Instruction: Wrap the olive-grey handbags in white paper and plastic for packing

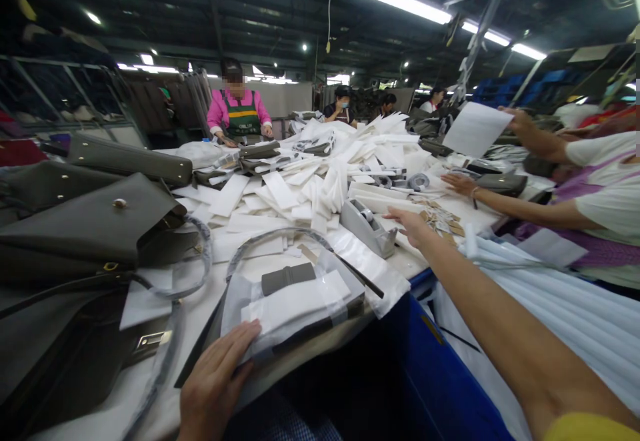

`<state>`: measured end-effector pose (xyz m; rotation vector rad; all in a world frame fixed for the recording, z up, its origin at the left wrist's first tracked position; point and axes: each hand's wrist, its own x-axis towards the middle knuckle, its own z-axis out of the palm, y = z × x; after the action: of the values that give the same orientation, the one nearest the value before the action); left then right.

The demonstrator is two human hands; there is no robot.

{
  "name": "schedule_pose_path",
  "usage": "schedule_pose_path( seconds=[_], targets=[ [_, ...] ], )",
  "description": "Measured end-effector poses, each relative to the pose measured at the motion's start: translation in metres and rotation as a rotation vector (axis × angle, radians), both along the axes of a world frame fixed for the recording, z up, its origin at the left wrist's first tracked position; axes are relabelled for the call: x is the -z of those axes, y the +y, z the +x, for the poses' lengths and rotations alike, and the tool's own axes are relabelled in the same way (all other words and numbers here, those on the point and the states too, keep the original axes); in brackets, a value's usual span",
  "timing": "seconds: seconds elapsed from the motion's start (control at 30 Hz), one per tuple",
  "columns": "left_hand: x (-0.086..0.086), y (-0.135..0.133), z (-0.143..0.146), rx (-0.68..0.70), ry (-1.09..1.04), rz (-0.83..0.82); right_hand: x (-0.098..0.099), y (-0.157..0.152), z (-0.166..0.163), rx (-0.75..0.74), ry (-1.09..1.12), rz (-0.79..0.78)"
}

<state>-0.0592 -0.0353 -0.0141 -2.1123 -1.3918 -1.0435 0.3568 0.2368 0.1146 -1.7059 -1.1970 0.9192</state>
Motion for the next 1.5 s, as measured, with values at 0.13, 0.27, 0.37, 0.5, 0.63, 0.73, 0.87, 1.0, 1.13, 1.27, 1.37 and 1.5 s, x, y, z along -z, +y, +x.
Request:
schedule_pose_path(
  seconds=[0.13, 0.27, 0.37, 0.5, 0.63, 0.73, 0.87, 1.0, 1.13, 1.27, 1.37, 1.5],
  targets=[
    [-0.001, 0.0, 0.001, -0.002, -0.002, 0.006, -0.008, -0.035, 0.014, -0.007, 0.061, 0.097],
    [-0.005, 0.0, 0.002, 0.001, -0.001, 0.016, 0.005, -0.064, 0.03, -0.011, 0.087, 0.073],
    [-0.007, 0.001, 0.002, 0.005, 0.0, 0.023, 0.026, -0.072, 0.035, 0.013, 0.086, 0.034],
    [-0.007, 0.0, 0.003, 0.006, -0.005, 0.015, 0.056, -0.067, 0.033, 0.065, 0.034, 0.046],
    [-0.007, -0.002, 0.002, -0.005, -0.016, 0.007, 0.065, -0.064, 0.031, 0.125, -0.146, 0.094],
    [-0.005, -0.003, 0.002, 0.001, -0.026, -0.014, 0.055, -0.075, 0.033, 0.147, -0.322, 0.159],
    [-0.003, -0.002, 0.002, 0.005, -0.035, -0.024, 0.025, -0.105, 0.023, -0.054, -0.602, 0.35],
    [-0.002, -0.002, 0.002, 0.021, -0.074, -0.061, -0.008, -0.138, -0.024, -0.6, -0.804, 0.581],
    [-0.004, -0.004, 0.005, 0.034, -0.129, -0.101, -0.034, -0.163, -0.098, -1.112, -0.684, 0.613],
    [-0.005, -0.005, 0.006, 0.036, -0.17, -0.138, -0.044, -0.164, -0.17, -1.408, -0.607, 0.513],
    [-0.008, -0.006, 0.007, 0.045, -0.196, -0.134, -0.038, -0.148, -0.214, -1.544, -0.656, 0.487],
    [-0.01, -0.006, 0.008, 0.055, -0.225, -0.121, -0.02, -0.119, -0.255, -1.636, -0.895, 0.421]
  ],
)
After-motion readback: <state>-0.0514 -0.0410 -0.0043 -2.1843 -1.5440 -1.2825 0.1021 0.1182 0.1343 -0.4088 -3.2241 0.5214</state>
